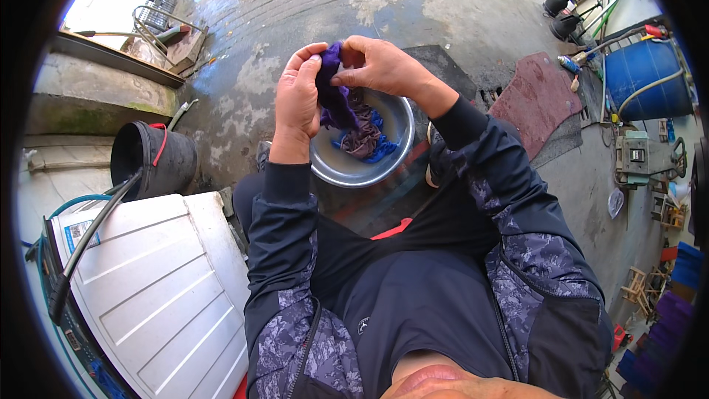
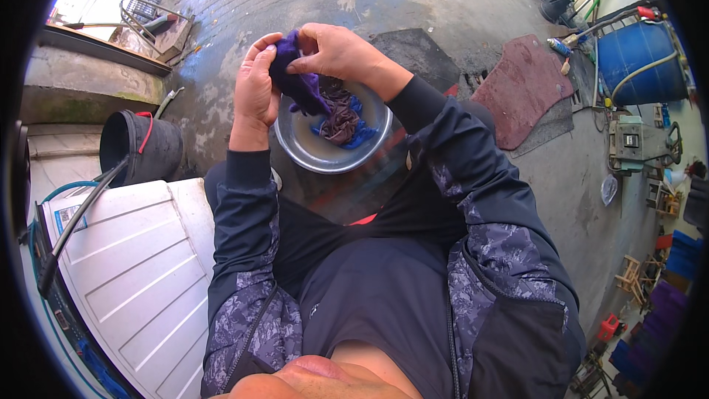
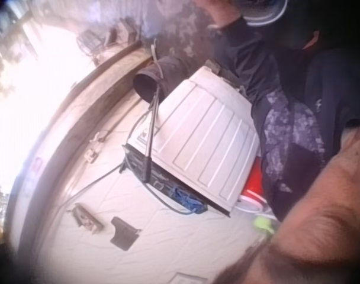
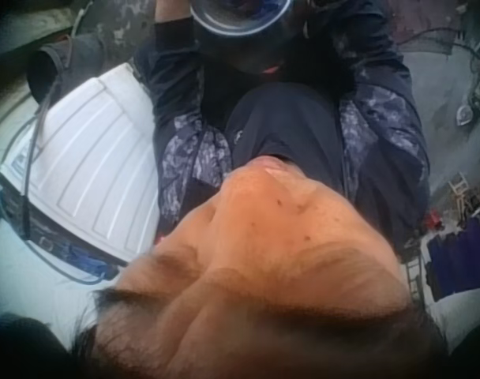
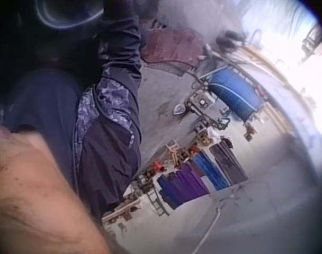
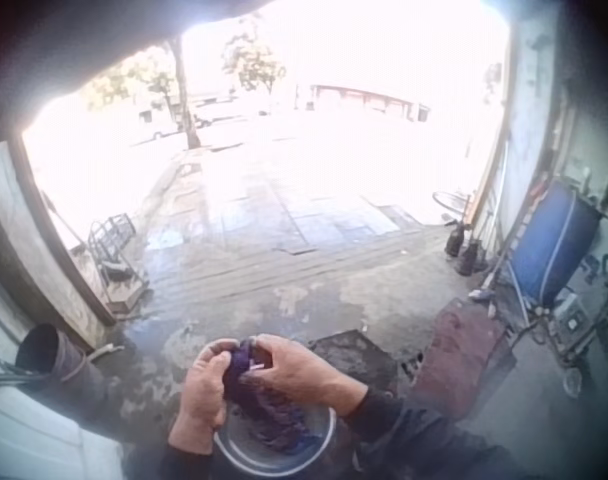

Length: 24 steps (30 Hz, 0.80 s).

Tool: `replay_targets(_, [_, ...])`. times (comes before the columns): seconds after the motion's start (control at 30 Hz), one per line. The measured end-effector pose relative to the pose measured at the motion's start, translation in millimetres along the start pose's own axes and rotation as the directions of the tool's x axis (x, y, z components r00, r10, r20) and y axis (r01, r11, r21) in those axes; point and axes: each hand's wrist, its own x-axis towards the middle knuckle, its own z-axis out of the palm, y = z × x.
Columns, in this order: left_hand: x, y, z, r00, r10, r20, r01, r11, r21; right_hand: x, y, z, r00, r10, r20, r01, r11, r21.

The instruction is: The person sits on a low stool and hand-washes several small pieces of fabric in a metal basin filled with water. They repeatedly submerge, agitate, and wring out purple, brown, and blue cloths one at a time, squeezing out water before returning them to the basin.

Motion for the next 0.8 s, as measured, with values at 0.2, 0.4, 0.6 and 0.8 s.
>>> replay_targets(0.2, [-1.2,13.8,3.0,0.99,0.052,0.129,-0.067,0.991,0.116,-4.5,-7.1,16.5,0.947,-0.259,-0.19,0.304,0.914,0.268])
replay_targets(0.4, [-6.5,18.1,6.1,0.985,0.054,0.165,-0.098,0.956,0.277,-6.1,-4.7,9.3,0.98,-0.192,-0.059,0.2,0.898,0.391])
replay_targets(0.6, [-9.0,19.9,6.4,0.976,0.085,0.199,-0.168,0.878,0.448,-2.9,-2.6,7.8,0.982,-0.122,-0.141,0.169,0.902,0.398])
replay_targets(0.8, [-2.5,20.2,1.8,0.975,0.061,0.212,-0.152,0.88,0.449,-6.5,-10.3,6.1,0.958,-0.068,-0.277,0.209,0.828,0.52])
